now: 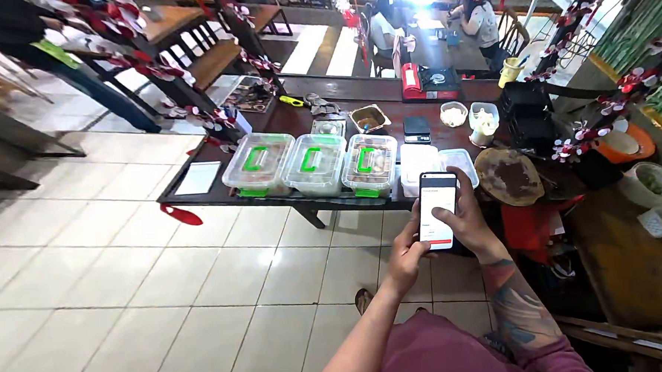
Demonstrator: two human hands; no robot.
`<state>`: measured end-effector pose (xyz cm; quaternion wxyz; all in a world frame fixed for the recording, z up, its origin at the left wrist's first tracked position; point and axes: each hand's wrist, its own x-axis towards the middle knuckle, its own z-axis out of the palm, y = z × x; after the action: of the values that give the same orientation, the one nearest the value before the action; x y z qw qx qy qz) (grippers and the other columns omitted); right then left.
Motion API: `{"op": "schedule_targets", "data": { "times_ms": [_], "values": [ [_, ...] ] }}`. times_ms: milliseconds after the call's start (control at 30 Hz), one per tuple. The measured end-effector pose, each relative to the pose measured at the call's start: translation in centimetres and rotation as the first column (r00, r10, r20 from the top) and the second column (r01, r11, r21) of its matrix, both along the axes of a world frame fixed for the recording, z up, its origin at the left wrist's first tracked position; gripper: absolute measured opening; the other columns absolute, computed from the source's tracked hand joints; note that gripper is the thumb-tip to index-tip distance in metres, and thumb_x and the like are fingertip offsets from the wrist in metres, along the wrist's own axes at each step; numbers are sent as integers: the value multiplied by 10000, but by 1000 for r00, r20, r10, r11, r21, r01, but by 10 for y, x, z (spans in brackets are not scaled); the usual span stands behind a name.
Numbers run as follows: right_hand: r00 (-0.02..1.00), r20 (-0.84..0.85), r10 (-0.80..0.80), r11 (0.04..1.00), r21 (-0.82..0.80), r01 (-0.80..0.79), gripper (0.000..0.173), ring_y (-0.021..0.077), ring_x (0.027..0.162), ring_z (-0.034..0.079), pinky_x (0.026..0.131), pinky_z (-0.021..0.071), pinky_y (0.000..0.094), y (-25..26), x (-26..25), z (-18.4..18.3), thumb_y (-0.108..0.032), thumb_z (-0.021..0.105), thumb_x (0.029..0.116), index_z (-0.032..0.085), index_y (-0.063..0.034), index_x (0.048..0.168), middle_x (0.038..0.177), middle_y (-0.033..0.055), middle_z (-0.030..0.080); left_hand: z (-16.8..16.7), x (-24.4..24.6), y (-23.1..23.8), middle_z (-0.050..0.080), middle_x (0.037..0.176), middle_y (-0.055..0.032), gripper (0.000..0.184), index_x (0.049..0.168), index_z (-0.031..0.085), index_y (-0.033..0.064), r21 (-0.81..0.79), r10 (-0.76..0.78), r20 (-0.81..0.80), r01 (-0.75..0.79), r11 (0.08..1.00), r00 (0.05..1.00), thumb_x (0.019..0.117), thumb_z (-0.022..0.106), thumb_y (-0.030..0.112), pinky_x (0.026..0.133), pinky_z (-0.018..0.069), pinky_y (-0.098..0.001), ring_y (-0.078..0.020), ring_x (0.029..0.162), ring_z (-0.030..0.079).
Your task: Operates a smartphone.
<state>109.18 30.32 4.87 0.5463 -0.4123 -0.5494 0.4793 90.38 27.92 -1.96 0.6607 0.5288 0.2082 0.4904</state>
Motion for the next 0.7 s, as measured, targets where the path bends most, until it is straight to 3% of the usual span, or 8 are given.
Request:
{"op": "schedule_targets", "data": {
  "times_ms": [433,500,600,700],
  "values": [
    [998,65,25,999,-34,-22,1102,322,1140,685,896,638,518,-7,1,8,-96,873,795,166,-340,1604,1404,95,593,30,5,-8,609,1348,-219,773,1643,228,174,-38,22,-56,-24,999,998,953,557,63,743,650,-562,-396,1058,698],
    [998,45,44,998,-42,-42,1048,322,1155,677,903,633,521,-10,2,10,-88,827,846,155,-341,1609,1422,96,579,31,6,-8,602,1359,-220,811,1649,212,193,-53,20,-61,-23,998,998,945,578,27,743,652,-554,-400,1046,701],
    [997,5,74,997,-23,-74,816,316,1172,658,911,610,511,-12,7,11,-143,627,976,156,-311,1620,1444,114,555,36,10,-10,629,1320,-210,842,1640,253,207,-98,53,-94,-63,993,994,922,631,-19,728,660,-527,-386,983,719],
    [998,-25,65,996,-55,-67,660,300,1217,634,938,590,505,-16,8,13,-234,479,1038,183,-329,1621,1488,99,524,39,12,-12,647,1307,-189,847,1634,276,231,-118,72,-137,-89,989,988,917,642,-30,719,665,-514,-374,966,728]
  ]
}}
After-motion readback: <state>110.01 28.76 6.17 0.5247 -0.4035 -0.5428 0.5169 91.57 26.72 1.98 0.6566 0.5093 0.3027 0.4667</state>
